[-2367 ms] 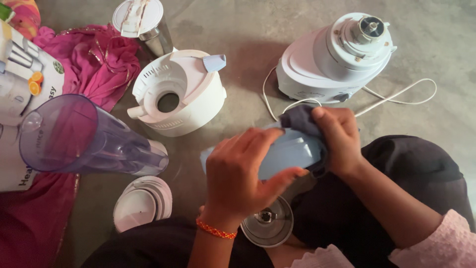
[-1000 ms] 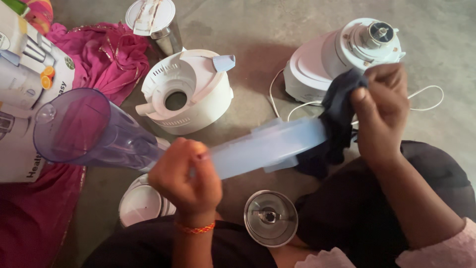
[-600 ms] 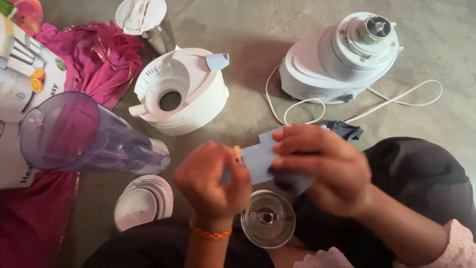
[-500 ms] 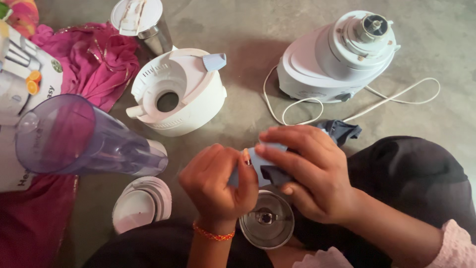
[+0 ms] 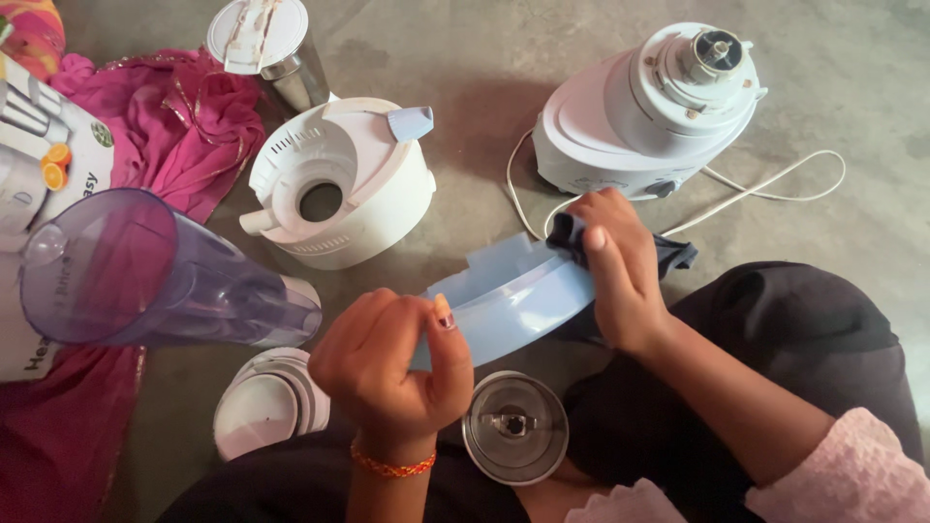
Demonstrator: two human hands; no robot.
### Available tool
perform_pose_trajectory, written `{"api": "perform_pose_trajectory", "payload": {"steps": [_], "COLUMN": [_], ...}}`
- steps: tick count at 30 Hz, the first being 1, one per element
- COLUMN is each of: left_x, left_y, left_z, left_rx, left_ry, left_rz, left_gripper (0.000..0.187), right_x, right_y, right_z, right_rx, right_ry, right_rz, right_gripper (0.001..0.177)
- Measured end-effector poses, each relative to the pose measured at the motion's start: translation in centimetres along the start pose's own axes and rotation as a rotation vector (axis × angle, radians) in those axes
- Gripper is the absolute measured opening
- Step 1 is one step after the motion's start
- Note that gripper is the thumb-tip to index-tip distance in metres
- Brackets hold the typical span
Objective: The person sits on the floor and wipes the exterior and interior surfaces of a light blue plastic lid and a white plastic appliance base using a dark cloth. The person handles the parts one at a time, turning them over to clean all sides.
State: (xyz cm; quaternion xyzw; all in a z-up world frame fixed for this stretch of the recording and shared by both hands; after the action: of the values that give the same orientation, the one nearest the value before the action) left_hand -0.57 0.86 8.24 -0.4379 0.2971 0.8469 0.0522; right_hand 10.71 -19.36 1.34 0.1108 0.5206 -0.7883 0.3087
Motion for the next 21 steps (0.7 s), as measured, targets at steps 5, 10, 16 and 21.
{"api": "perform_pose_trajectory", "payload": {"steps": [5,10,16,21], "left_x": [0.6,1.1,0.6,0.4], "left_y": [1.0,1.1,0.4,-0.2], "left_z": [-1.6,-2.2,-1.2,0.3], "left_rx": [-0.006,0.018,-0.034,-0.096], "left_ry": [-0.041,-0.034,-0.017,0.049], "left_rz": [-0.015,0.005,0.004,0.020], "left_gripper": [0.025,0.022,0.025,0.023], "right_x": [0.5,0.5,-0.7,-2.3], "right_y": [-6.9,-9.0,-4.7,-0.8], "right_z": [-0.1,-0.5,0.5,0.3], "right_rx": [0.203,0.290,0.210,0.089], "right_ry": [-0.094,-0.188,-0.166,-0.166], "right_rz": [0.203,0.338,0.162,-0.025], "right_gripper": [0.075,0.085,0.088,0.089]}}
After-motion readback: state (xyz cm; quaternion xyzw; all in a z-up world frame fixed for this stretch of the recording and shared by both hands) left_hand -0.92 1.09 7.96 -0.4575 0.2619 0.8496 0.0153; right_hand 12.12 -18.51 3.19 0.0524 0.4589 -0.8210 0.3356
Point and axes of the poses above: each hand's wrist, its own x-axis away from the middle knuckle, its own z-axis out of the back of the hand, y = z × x, the point moved 2 cm from there along -x, towards the middle knuckle, and after that the axes turned 1 degree about -z, right-handed, at the moved point
